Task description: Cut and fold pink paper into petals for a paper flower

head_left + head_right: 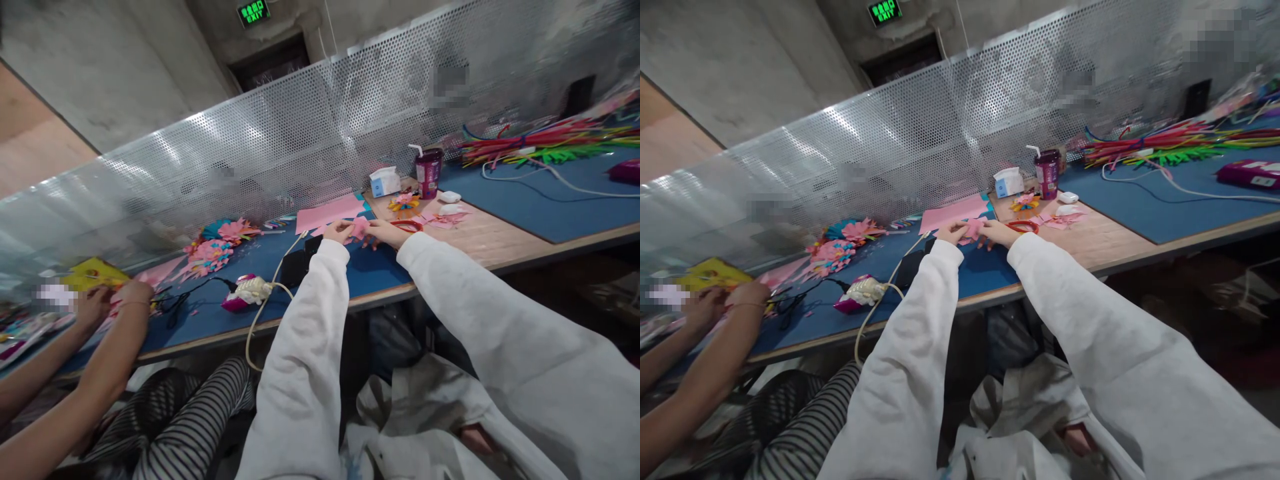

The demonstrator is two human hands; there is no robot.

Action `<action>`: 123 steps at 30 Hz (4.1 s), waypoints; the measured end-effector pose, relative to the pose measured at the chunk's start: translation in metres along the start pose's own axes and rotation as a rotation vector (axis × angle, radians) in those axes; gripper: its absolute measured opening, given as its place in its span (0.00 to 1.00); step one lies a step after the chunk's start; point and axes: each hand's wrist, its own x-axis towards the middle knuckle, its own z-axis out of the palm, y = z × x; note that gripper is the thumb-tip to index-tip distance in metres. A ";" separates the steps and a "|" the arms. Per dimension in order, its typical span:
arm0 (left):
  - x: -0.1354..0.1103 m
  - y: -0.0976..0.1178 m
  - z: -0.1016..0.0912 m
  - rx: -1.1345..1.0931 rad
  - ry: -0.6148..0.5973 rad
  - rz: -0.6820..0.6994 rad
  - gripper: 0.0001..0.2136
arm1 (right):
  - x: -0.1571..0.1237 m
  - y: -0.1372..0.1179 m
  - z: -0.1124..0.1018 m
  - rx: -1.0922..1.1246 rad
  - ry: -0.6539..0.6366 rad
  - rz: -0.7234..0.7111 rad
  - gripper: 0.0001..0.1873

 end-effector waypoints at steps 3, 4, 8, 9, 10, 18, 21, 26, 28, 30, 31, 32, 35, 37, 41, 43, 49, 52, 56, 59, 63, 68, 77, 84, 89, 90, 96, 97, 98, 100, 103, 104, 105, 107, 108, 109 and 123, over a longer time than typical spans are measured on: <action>0.001 0.001 -0.001 0.025 0.071 -0.006 0.04 | 0.004 0.002 -0.001 -0.079 0.062 -0.045 0.04; 0.001 0.000 0.000 0.033 0.083 -0.005 0.05 | 0.005 0.004 -0.002 -0.124 0.099 -0.090 0.04; 0.002 -0.002 0.004 0.046 0.112 -0.005 0.05 | 0.012 0.013 -0.008 -0.244 0.241 -0.234 0.05; 0.002 -0.003 0.004 0.048 0.119 -0.009 0.04 | 0.013 0.014 -0.009 -0.248 0.247 -0.239 0.06; 0.002 -0.003 0.004 0.045 0.119 -0.017 0.04 | 0.013 0.015 -0.010 -0.251 0.240 -0.239 0.06; 0.005 -0.010 0.003 0.046 0.056 -0.033 0.05 | 0.006 0.009 -0.005 -0.364 0.196 -0.304 0.07; 0.004 -0.011 0.004 0.059 0.042 -0.049 0.04 | 0.005 0.008 -0.005 -0.469 0.204 -0.379 0.04; 0.001 -0.003 0.005 -0.032 0.050 -0.088 0.07 | 0.005 0.008 -0.005 -0.396 0.164 -0.266 0.13; -0.001 0.001 0.006 -0.063 0.037 -0.147 0.08 | 0.005 0.007 -0.005 -0.312 0.182 -0.220 0.12; -0.001 0.004 0.006 -0.075 0.040 -0.183 0.06 | 0.006 0.005 -0.005 -0.237 0.205 -0.197 0.10; -0.001 0.005 0.006 -0.078 0.046 -0.190 0.05 | 0.006 0.005 -0.005 -0.212 0.214 -0.195 0.10; -0.001 0.005 0.006 -0.082 0.052 -0.191 0.04 | 0.006 0.005 -0.006 -0.196 0.221 -0.194 0.09; 0.000 0.004 0.005 -0.110 0.071 -0.186 0.05 | 0.007 0.006 -0.006 -0.189 0.227 -0.205 0.10; 0.001 0.004 0.004 -0.127 0.079 -0.187 0.06 | 0.008 0.008 -0.006 -0.187 0.212 -0.213 0.10; 0.001 0.005 0.004 -0.153 0.091 -0.185 0.07 | 0.011 0.012 -0.007 -0.147 0.207 -0.230 0.07; 0.000 0.006 0.004 -0.173 0.096 -0.176 0.07 | 0.012 0.014 -0.007 -0.125 0.227 -0.233 0.06; 0.002 0.003 0.002 -0.211 0.043 -0.194 0.07 | 0.012 0.016 -0.008 -0.156 0.231 -0.238 0.06; 0.002 0.002 0.002 -0.214 0.040 -0.181 0.08 | 0.012 0.016 -0.008 -0.155 0.237 -0.246 0.07; 0.002 0.002 0.003 -0.222 0.055 -0.149 0.07 | 0.012 0.015 -0.007 -0.130 0.230 -0.228 0.08; 0.003 0.002 0.003 -0.216 0.062 -0.145 0.07 | 0.011 0.012 -0.007 -0.098 0.242 -0.220 0.06; 0.003 0.002 0.005 -0.185 0.074 -0.157 0.06 | 0.010 0.010 -0.007 -0.078 0.260 -0.225 0.04; -0.001 0.007 0.005 -0.202 0.087 -0.150 0.05 | 0.010 0.008 -0.007 -0.081 0.266 -0.202 0.06; 0.003 0.001 0.005 -0.189 0.071 -0.181 0.07 | 0.009 0.006 -0.006 -0.056 0.292 -0.202 0.06; 0.004 0.001 0.005 -0.222 0.073 -0.188 0.07 | 0.012 0.008 -0.006 0.012 0.254 -0.187 0.09; 0.004 0.004 0.005 -0.296 0.122 -0.175 0.05 | 0.012 0.010 -0.007 0.034 0.306 -0.246 0.18; 0.004 0.005 0.005 -0.311 0.127 -0.180 0.05 | 0.011 0.009 -0.007 0.022 0.305 -0.276 0.25; -0.001 0.011 0.003 -0.374 0.111 -0.237 0.06 | 0.007 0.011 -0.007 -0.229 0.223 -0.443 0.35; -0.001 0.011 0.002 -0.381 0.099 -0.238 0.06 | 0.007 0.011 -0.006 -0.275 0.232 -0.462 0.32; -0.002 0.012 0.002 -0.381 0.083 -0.239 0.07 | 0.008 0.012 -0.006 -0.313 0.253 -0.479 0.28; -0.003 0.012 0.001 -0.359 0.049 -0.243 0.08 | 0.009 0.012 -0.005 -0.361 0.318 -0.517 0.22; -0.005 0.014 0.000 -0.317 -0.003 -0.270 0.09 | 0.011 0.012 -0.005 -0.381 0.395 -0.592 0.15; -0.006 0.015 0.001 -0.308 -0.016 -0.283 0.09 | 0.012 0.012 -0.006 -0.377 0.390 -0.609 0.13; -0.006 0.016 0.001 -0.305 -0.027 -0.291 0.08 | 0.012 0.012 -0.006 -0.367 0.375 -0.612 0.13; -0.008 0.017 0.001 -0.312 -0.038 -0.288 0.07 | 0.012 0.013 -0.006 -0.335 0.333 -0.585 0.15; -0.008 0.017 0.002 -0.319 -0.043 -0.275 0.09 | 0.011 0.013 -0.006 -0.314 0.317 -0.566 0.17; -0.008 0.017 0.002 -0.326 -0.049 -0.259 0.11 | 0.011 0.013 -0.006 -0.293 0.304 -0.551 0.18; -0.006 0.011 0.003 -0.344 -0.030 -0.113 0.15 | 0.002 -0.001 -0.002 0.023 0.334 -0.331 0.21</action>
